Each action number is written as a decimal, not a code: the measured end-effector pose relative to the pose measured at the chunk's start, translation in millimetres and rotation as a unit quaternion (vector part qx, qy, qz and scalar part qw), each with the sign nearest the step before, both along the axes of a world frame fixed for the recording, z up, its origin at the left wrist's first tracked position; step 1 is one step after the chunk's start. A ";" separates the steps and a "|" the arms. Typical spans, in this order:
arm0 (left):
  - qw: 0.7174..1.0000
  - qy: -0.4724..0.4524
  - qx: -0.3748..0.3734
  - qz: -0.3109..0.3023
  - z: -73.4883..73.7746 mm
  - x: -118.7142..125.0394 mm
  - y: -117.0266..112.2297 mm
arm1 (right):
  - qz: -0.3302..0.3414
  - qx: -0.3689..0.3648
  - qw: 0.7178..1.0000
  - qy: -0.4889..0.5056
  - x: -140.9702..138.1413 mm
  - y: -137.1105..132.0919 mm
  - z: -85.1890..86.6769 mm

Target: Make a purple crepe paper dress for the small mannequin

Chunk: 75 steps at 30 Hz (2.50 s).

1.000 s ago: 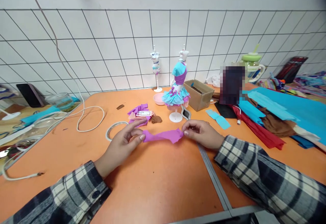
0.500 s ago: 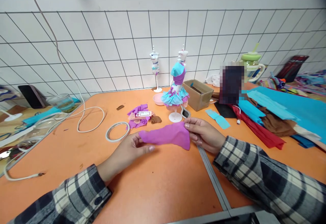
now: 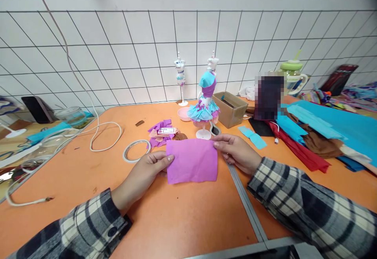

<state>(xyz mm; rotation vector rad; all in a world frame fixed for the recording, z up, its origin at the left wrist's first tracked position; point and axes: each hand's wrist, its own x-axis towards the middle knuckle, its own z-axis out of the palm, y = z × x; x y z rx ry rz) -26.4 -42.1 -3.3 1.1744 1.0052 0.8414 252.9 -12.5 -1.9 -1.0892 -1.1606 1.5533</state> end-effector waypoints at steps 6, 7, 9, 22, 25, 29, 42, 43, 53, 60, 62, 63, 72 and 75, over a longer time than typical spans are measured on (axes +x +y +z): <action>0.999 0.030 0.011 -0.014 5.9 0.1 -0.4 | -0.032 0.022 0.998 -0.051 -0.6 2.1 -0.4; 0.999 0.045 0.016 -0.019 7.2 0.6 -0.8 | -0.038 0.024 0.998 -0.046 -0.5 2.2 0.3; 0.998 0.063 0.021 -0.024 8.2 1.3 -1.3 | -0.049 0.027 0.998 -0.042 -0.5 2.0 1.8; 0.996 0.043 0.065 0.040 5.0 4.6 -1.2 | -0.009 0.087 0.996 -0.022 -7.7 -9.1 5.1; 0.994 0.047 0.072 0.067 7.0 4.9 -2.0 | 0.035 0.073 0.996 -0.019 -12.8 -11.9 0.4; 0.992 0.073 0.084 0.055 10.1 4.1 -1.1 | 0.020 0.090 0.994 -0.057 -16.1 -8.8 -7.3; 0.963 0.194 0.181 0.050 67.5 13.5 27.7 | -0.058 0.147 0.986 -0.061 7.2 -6.7 50.0; 0.966 0.169 0.194 0.034 79.8 18.3 36.9 | -0.080 0.156 0.983 -0.056 11.2 -1.3 57.4; 0.966 0.143 0.212 0.041 118.4 48.1 108.5 | -0.180 0.257 0.945 -0.095 21.7 49.0 88.6; 0.955 0.173 0.236 0.045 116.9 50.1 110.9 | -0.152 0.201 0.963 -0.093 34.5 62.6 80.8; 0.937 0.216 0.271 0.043 126.4 48.4 103.2 | -0.138 0.216 0.961 -0.100 40.1 58.3 76.1; 0.925 0.241 0.292 0.042 131.7 46.7 97.1 | -0.140 0.241 0.954 -0.111 42.6 54.2 74.1; 0.744 0.314 0.590 -0.021 70.9 -9.8 18.5 | -0.080 0.326 0.921 -0.197 40.1 -11.8 18.6; 0.732 0.354 0.580 -0.053 31.5 -24.0 4.8 | -0.019 0.339 0.895 -0.290 33.2 -24.3 -9.3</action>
